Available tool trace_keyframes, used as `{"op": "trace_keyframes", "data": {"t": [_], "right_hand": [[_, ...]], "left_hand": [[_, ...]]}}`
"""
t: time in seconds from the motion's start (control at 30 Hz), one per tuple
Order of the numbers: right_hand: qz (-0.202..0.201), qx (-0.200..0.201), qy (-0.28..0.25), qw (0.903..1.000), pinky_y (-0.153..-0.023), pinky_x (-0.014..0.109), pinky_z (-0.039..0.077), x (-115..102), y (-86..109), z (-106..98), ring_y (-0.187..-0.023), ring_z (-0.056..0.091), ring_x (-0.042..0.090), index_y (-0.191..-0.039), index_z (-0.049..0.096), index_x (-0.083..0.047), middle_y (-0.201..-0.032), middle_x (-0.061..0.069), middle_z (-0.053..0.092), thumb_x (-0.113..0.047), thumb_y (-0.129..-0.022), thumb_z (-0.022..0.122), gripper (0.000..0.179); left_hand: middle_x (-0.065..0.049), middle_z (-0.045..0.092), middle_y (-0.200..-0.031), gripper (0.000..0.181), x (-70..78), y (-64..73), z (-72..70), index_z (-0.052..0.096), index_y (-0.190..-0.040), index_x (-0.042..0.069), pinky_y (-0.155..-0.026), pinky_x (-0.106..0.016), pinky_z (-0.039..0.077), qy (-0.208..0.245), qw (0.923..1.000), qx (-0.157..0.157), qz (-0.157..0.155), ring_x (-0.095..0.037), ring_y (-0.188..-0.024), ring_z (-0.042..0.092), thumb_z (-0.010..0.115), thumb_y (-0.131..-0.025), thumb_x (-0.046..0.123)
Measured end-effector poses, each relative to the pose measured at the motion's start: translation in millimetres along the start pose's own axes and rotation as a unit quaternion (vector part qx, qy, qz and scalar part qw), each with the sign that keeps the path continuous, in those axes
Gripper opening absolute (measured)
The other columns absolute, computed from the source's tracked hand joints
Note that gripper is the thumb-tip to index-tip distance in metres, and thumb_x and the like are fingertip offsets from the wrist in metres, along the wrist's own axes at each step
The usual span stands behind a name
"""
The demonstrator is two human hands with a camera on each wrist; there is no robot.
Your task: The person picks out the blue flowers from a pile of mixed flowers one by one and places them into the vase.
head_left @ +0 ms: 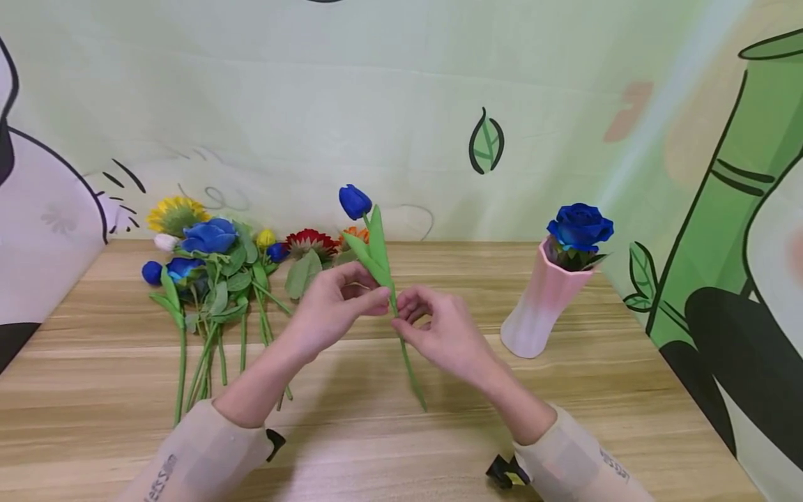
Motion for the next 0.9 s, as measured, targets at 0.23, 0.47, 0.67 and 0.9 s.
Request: {"op": "trace_keyframes", "data": {"t": [0.23, 0.47, 0.67, 0.9], "right_hand": [[-0.003, 0.018, 0.027, 0.9995, -0.07, 0.028, 0.06, 1.2, -1.2, -3.7, -0.084, 0.068, 0.017, -0.103, 0.069, -0.001, -0.089, 0.003, 0.069, 0.002, -0.092, 0.074, 0.013], [-0.025, 0.042, 0.047, 0.9977, -0.068, 0.028, 0.06, 0.9, -1.6, -11.2, -0.083, 0.068, 0.016, -0.102, 0.07, -0.001, -0.088, 0.003, 0.069, 0.002, -0.091, 0.074, 0.012], [-0.056, 0.065, 0.078, 0.9933, -0.066, 0.027, 0.059, 1.3, -1.1, -19.6, -0.081, 0.068, 0.015, -0.1, 0.071, 0.0, -0.087, 0.004, 0.07, 0.004, -0.09, 0.074, 0.011], [-0.091, 0.082, 0.103, 0.9871, -0.065, 0.024, 0.059, -0.6, 1.7, -28.0, -0.078, 0.068, 0.016, -0.099, 0.07, 0.0, -0.086, 0.006, 0.07, 0.008, -0.09, 0.072, 0.012]], "left_hand": [[-0.006, 0.069, -0.107, 0.02, -3.7, 3.8, -4.8, 0.068, -0.114, 0.005, -0.083, -0.04, 0.053, -0.105, 0.994, -0.023, 0.017, -0.024, -0.102, 0.064, 0.072, -0.099, 0.019], [-0.007, 0.069, -0.117, 0.03, -13.0, 6.5, -16.4, 0.067, -0.125, 0.006, -0.086, -0.042, 0.056, -0.167, 0.9854, -0.028, 0.018, -0.025, -0.106, 0.064, 0.069, -0.101, 0.024], [-0.011, 0.069, -0.119, 0.027, -24.0, 8.1, -31.1, 0.069, -0.121, 0.006, -0.087, -0.046, 0.054, -0.26, 0.9653, -0.008, 0.027, -0.03, -0.106, 0.064, 0.068, -0.101, 0.023], [-0.017, 0.067, -0.119, 0.026, -30.7, 11.5, -42.7, 0.07, -0.119, 0.003, -0.09, -0.052, 0.051, -0.335, 0.9418, 0.003, 0.023, -0.035, -0.106, 0.062, 0.068, -0.101, 0.021]]}}
Point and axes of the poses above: each hand's wrist, its own y-axis away from the middle knuckle, its own z-axis out of the palm, x = y × z, the point moved 2 cm from there along -y, towards the middle knuckle
